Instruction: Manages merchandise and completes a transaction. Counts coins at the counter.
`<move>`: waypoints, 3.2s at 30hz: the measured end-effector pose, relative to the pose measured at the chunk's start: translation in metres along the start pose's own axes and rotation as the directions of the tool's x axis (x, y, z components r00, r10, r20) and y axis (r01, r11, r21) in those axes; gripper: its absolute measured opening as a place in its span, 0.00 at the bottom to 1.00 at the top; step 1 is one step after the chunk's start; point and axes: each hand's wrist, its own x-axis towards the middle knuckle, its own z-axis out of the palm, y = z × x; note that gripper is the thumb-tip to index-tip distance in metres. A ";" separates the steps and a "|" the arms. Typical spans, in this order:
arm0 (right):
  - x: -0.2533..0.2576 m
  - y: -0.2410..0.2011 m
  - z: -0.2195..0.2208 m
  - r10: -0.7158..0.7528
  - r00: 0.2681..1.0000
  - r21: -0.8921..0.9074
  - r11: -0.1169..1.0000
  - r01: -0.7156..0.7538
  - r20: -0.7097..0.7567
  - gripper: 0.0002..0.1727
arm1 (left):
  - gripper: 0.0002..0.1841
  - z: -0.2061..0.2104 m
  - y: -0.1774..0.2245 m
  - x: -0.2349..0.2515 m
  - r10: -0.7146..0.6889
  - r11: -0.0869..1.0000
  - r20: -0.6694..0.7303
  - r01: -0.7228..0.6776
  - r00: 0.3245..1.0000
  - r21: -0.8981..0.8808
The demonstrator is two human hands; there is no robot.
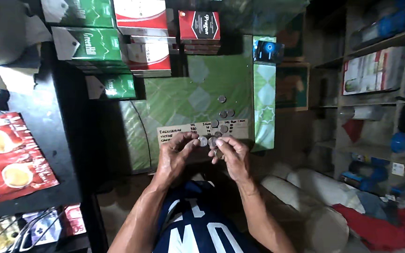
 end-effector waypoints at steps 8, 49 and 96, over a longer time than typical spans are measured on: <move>-0.032 0.019 0.009 -0.046 0.998 -0.080 0.996 0.041 -0.053 0.09 | 0.12 0.023 -0.015 -0.032 0.217 0.951 0.168 -0.247 0.962 0.186; 0.083 -0.055 -0.038 -0.047 0.996 -0.872 0.482 0.090 0.077 0.18 | 0.14 0.034 0.002 0.048 0.073 0.699 0.190 -0.186 0.979 0.691; 0.073 -0.053 -0.001 0.117 0.987 -0.892 0.425 -0.153 -0.114 0.24 | 0.15 0.065 0.063 0.160 -0.174 0.479 0.307 -0.192 0.935 0.857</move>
